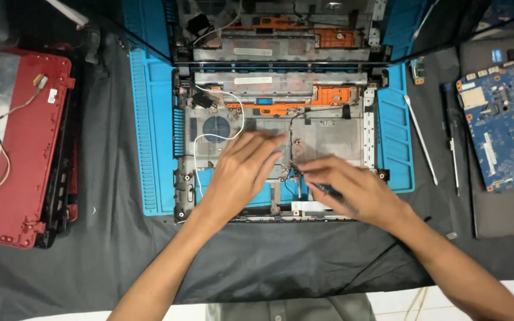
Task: Disassembling a laptop to remove internal components including the motherboard and cooling assembly.
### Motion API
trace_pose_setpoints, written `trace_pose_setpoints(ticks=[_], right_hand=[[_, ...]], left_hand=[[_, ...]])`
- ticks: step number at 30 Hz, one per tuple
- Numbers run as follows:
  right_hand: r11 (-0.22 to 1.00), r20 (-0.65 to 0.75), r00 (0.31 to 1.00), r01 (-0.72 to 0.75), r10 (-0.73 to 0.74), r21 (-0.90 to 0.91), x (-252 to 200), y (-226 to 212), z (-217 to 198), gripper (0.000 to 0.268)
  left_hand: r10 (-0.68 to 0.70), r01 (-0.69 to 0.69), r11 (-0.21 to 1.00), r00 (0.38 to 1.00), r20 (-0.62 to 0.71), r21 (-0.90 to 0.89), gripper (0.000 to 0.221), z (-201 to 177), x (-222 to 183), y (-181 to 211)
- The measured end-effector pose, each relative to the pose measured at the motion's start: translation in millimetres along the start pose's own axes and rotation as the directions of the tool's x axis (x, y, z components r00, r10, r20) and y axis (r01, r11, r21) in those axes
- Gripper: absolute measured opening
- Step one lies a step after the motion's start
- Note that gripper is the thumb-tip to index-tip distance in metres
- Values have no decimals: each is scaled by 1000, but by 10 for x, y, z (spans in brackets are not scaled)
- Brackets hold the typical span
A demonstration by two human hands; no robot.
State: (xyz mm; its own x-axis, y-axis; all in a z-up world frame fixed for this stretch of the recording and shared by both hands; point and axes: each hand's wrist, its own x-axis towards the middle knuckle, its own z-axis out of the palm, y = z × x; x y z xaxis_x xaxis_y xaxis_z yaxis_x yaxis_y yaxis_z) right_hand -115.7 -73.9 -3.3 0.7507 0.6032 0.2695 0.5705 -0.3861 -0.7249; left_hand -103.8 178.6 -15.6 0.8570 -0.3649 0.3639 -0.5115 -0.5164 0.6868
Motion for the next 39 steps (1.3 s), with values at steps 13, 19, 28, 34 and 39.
trace_pose_setpoints(ticks=[13,19,28,34,39], right_hand=[[934,90,963,268,-254,-236,4,34,-18,20],[932,112,959,279,-260,-231,43,-16,-26,19],[937,105,960,276,-258,-216,-7,45,-8,17],[931,115,963,267,-245,-249,48,-21,-9,17],[922,108,964,264,-242,-285,20,-17,2,21]], left_hand=[[92,-92,990,996,9,108,33,32,-68,-26],[101,-102,984,995,20,143,36,16,-51,12],[93,-94,987,996,15,129,36,11,-44,9],[90,-94,988,995,32,119,37,7,-46,1],[81,-83,990,997,21,111,38,17,-53,3]])
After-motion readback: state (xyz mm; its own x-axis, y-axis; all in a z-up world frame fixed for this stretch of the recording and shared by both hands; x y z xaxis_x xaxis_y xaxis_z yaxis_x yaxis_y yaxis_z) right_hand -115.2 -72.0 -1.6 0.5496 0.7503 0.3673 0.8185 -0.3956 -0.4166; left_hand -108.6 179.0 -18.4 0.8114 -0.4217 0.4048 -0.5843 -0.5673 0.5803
